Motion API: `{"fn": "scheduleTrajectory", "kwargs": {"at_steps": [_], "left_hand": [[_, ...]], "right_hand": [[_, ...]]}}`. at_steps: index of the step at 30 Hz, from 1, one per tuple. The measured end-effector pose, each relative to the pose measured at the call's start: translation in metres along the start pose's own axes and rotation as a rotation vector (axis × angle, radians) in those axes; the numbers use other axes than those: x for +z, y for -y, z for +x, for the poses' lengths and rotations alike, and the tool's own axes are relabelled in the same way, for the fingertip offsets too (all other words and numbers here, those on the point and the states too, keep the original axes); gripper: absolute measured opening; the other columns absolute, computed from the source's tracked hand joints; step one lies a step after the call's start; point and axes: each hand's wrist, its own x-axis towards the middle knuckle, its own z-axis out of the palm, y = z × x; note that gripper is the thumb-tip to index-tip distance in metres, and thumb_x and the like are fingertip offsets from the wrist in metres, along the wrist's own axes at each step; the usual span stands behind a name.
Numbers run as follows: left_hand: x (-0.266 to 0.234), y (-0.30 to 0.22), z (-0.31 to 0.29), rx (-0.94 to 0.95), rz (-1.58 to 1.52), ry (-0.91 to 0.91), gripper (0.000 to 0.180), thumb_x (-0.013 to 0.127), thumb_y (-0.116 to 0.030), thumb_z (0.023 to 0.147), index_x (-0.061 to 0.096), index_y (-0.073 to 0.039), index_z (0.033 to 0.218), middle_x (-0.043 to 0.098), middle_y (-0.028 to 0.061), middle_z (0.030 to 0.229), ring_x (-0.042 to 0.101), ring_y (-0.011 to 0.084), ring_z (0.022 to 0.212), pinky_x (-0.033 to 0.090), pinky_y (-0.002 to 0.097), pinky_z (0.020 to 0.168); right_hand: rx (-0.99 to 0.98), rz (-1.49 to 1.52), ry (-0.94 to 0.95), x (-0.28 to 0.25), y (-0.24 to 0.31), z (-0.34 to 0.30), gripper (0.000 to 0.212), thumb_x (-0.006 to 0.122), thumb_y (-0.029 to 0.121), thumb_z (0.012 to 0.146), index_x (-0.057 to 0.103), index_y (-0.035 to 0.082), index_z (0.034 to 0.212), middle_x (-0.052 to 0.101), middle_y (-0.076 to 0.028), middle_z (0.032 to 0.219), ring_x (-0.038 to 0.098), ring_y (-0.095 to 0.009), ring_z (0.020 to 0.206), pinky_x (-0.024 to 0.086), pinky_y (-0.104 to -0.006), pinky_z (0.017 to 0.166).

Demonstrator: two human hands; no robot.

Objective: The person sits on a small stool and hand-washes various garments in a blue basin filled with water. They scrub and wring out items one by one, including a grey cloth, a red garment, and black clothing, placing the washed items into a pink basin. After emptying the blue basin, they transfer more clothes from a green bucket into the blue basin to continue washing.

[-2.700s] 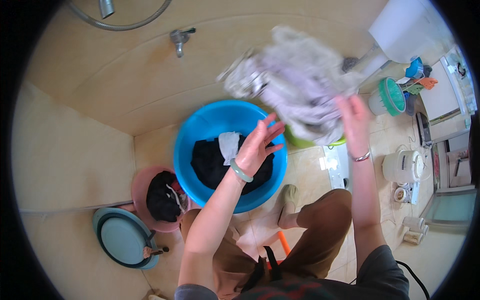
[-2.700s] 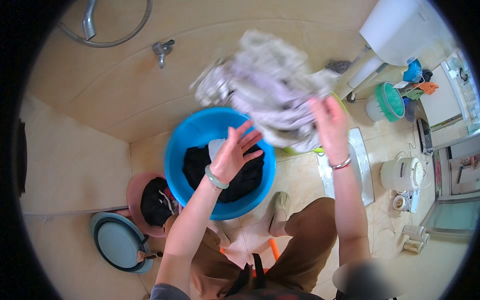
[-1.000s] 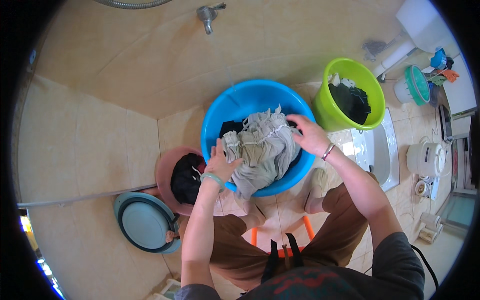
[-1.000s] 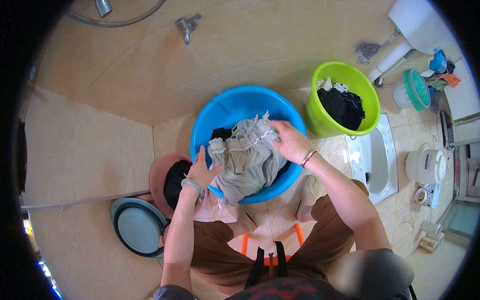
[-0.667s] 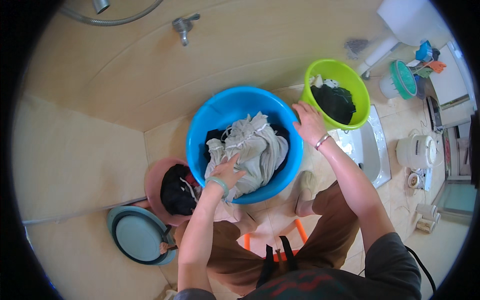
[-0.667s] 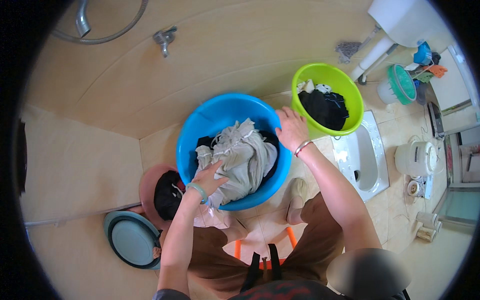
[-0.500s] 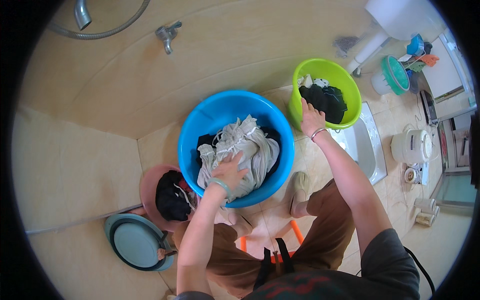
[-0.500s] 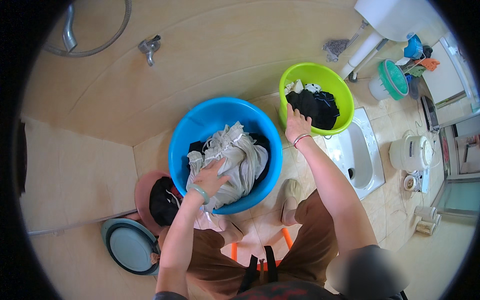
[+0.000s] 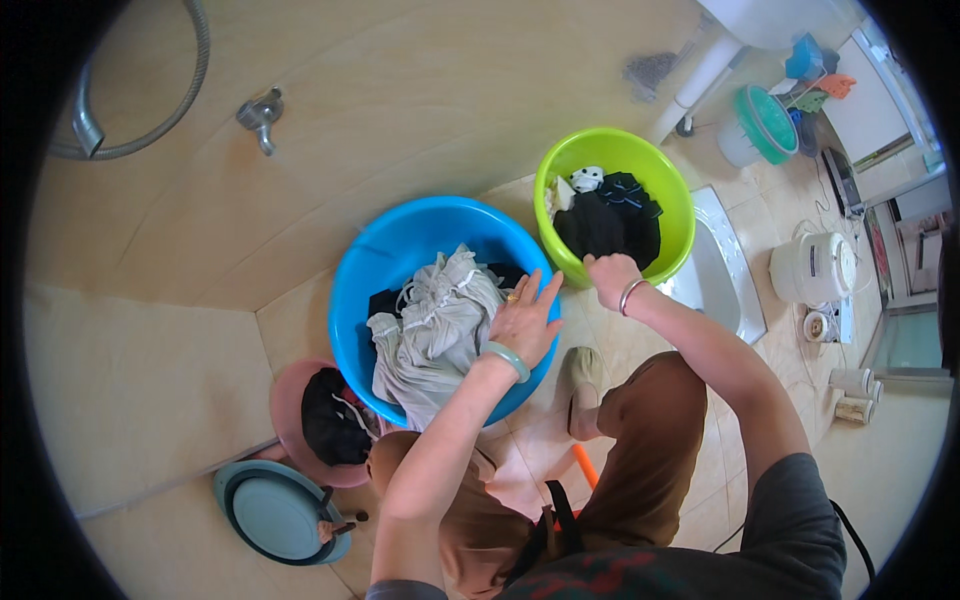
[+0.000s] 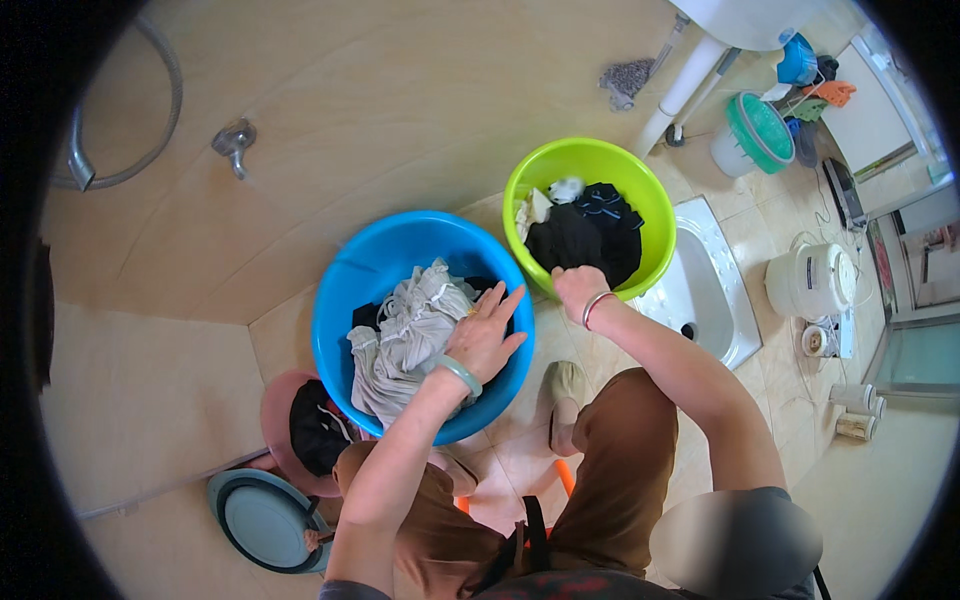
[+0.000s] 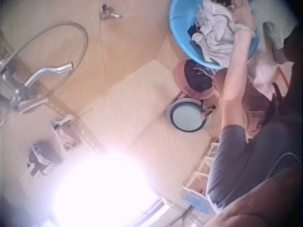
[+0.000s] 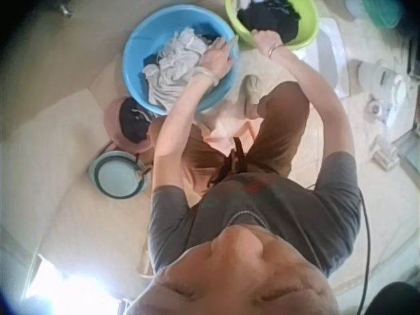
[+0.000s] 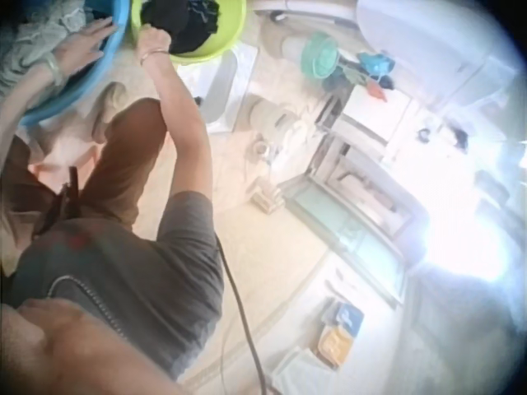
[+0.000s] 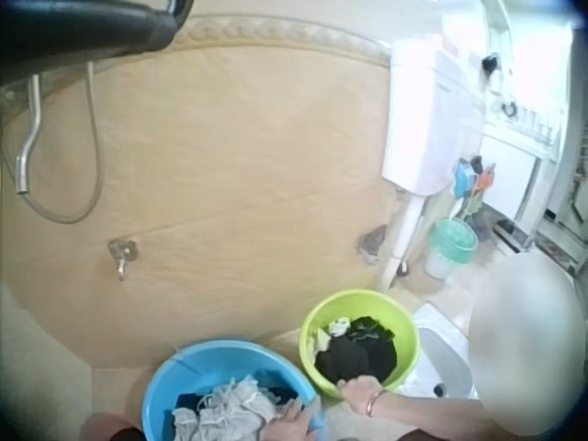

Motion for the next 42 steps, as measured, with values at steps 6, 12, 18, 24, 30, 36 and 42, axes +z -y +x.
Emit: {"fn": "scheduleTrajectory", "kwargs": {"at_steps": [6,12,18,24,30,36,42], "left_hand": [[0.019,-0.009,0.021,0.051,0.063,0.012,0.058,0.058,-0.021,0.085,0.036,-0.012,0.138,0.03,0.0169,0.145,0.029,0.0336,0.134,0.034,0.0454,0.104],[0.016,-0.014,0.018,-0.017,0.054,0.09,0.058,0.059,-0.023,0.085,0.038,-0.014,0.138,0.029,0.0184,0.145,0.03,0.0336,0.134,0.033,0.0478,0.104],[0.008,0.001,0.002,-0.038,0.05,0.073,0.057,0.058,-0.024,0.085,0.037,-0.015,0.138,0.03,0.0217,0.143,0.035,0.0368,0.13,0.034,0.0455,0.104],[0.001,-0.002,0.004,-0.077,-0.035,0.143,0.056,0.058,-0.026,0.085,0.038,-0.014,0.137,0.033,0.0207,0.142,0.045,0.0388,0.12,0.041,0.044,0.097],[-0.006,-0.002,-0.002,-0.106,-0.143,0.058,0.057,0.057,-0.028,0.086,0.037,-0.014,0.137,0.038,0.0194,0.139,0.047,0.0381,0.118,0.041,0.0424,0.097],[-0.016,-0.002,-0.003,-0.205,-0.563,0.085,0.063,0.053,-0.041,0.089,0.029,-0.017,0.142,0.043,0.019,0.136,0.047,0.0333,0.121,0.045,0.0419,0.093],[-0.063,0.004,-0.02,-0.174,-1.965,0.093,0.085,0.036,-0.073,0.083,0.026,-0.015,0.144,0.045,0.0084,0.136,0.048,0.0256,0.12,0.046,0.0449,0.092]], "right_hand": [[-0.126,0.219,0.386,-0.02,-0.017,0.013,0.043,0.065,0.02,0.069,0.061,0.005,0.109,0.068,-0.016,0.091,0.067,-0.031,0.078,0.054,-0.0394,0.068],[0.271,1.109,0.37,-0.01,-0.046,0.034,0.067,0.066,0.045,0.077,0.046,0.011,0.131,0.054,-0.013,0.12,0.066,-0.024,0.081,0.056,-0.0331,0.061],[0.344,0.282,-0.09,0.034,-0.037,0.046,0.078,0.072,0.04,0.07,0.034,0.025,0.136,0.029,-0.017,0.142,0.054,-0.044,0.106,0.046,-0.0444,0.092],[0.355,0.477,-0.332,0.057,-0.055,0.051,0.031,0.067,0.01,0.066,0.055,0.012,0.094,0.048,-0.013,0.111,0.06,-0.035,0.092,0.05,-0.0431,0.079],[0.536,0.732,-0.704,-0.024,-0.069,0.018,0.025,0.066,0.018,0.065,0.062,0.011,0.089,0.063,-0.014,0.082,0.061,-0.034,0.08,0.049,-0.0395,0.073],[-0.019,1.999,-0.815,-0.123,-0.049,-0.038,0.027,0.057,0.005,0.066,0.055,0.003,0.093,0.056,-0.002,0.078,0.054,-0.013,0.071,0.045,-0.0234,0.069],[-0.292,1.799,-0.537,-0.159,0.027,-0.033,0.047,0.058,0.005,0.072,0.049,0.005,0.118,0.055,-0.006,0.106,0.058,-0.017,0.087,0.047,-0.027,0.081]]}}
